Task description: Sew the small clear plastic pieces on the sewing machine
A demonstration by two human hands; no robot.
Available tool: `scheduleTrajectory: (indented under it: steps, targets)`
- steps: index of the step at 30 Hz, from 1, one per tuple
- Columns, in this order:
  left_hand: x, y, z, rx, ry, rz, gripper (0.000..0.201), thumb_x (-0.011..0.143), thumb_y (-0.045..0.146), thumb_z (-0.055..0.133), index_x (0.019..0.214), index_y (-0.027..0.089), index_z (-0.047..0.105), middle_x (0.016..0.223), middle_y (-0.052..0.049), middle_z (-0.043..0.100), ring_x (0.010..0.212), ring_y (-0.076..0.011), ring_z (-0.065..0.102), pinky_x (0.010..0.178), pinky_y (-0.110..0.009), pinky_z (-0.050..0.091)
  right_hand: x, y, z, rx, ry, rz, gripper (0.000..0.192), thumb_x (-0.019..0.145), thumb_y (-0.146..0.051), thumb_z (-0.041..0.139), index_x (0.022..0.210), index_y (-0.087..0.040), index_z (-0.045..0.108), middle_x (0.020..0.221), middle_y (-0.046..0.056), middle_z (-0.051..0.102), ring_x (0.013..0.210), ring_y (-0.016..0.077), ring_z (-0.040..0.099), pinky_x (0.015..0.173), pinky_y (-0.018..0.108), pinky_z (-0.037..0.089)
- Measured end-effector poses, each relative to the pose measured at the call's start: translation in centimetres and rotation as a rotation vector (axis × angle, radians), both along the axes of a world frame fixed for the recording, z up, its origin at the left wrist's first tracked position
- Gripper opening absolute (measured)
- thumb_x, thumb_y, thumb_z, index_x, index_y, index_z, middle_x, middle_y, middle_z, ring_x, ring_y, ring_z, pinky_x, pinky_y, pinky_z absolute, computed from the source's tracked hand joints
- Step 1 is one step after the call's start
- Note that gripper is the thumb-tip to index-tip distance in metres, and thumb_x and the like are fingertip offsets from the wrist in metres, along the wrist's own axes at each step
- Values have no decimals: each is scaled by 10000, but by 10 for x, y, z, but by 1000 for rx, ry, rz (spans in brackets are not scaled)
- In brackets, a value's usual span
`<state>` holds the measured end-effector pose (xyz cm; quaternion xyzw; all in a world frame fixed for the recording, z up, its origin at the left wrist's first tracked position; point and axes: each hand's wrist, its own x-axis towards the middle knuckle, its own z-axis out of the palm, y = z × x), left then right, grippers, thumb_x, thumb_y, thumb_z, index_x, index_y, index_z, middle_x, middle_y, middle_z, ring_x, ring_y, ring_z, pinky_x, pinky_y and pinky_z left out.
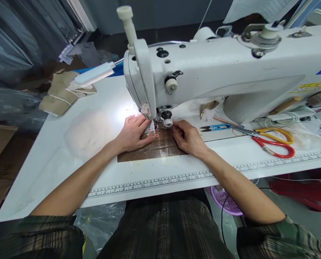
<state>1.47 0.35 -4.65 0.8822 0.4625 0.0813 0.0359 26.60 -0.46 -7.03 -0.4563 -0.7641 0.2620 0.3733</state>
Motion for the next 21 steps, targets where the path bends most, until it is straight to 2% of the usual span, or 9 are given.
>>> scheduleTrajectory:
  steps: [5,9,12,14,16,19,21]
  targets:
    - [0,0,-1,8,-14,21,698,936,640,425,1441,159,401,1498,-194,398,1408,-394,343,1150,-578,230,-2,-1,1,62,-33,-13,234,892,-218,535,1071,-179,680,872,68,646,745,199,607,650,322,500]
    - [2,-2,-1,19,-17,100,797,910,680,437,1491,149,309,1563,-229,276,1472,-441,187,1157,-673,119,-2,0,1,81,-44,-4,261,886,-194,528,1099,-188,679,900,75,652,805,216,619,681,332,502]
    - [4,-3,-1,-15,-2,200,682,974,601,340,1487,152,321,1577,-225,250,1482,-458,135,1131,-725,117,-2,0,2,87,-55,0,260,877,-185,524,1085,-191,680,884,72,655,797,217,619,679,336,502]
    - [2,2,1,-52,20,234,545,1019,488,260,1457,190,386,1546,-183,334,1468,-446,201,1119,-730,170,-3,0,2,89,-62,7,266,873,-181,518,1083,-189,681,875,73,657,789,219,622,673,341,502]
    - [-2,13,4,-82,46,201,473,1025,390,251,1412,222,464,1477,-147,442,1428,-430,308,1101,-710,256,-3,0,3,99,-73,19,261,869,-180,513,1065,-183,685,867,77,657,780,224,624,672,350,501]
    - [-11,39,8,-100,46,100,421,988,315,342,1322,224,580,1339,-130,570,1312,-384,487,1037,-587,431,-4,-1,4,127,-89,30,238,863,-185,516,1021,-181,694,837,74,652,754,224,619,683,361,502]
    - [-16,55,10,-58,-13,94,374,957,317,420,1233,221,654,1249,-118,632,1226,-346,572,993,-507,492,-4,-2,5,133,-92,34,239,865,-191,519,1024,-186,696,827,68,647,730,215,611,689,362,504]
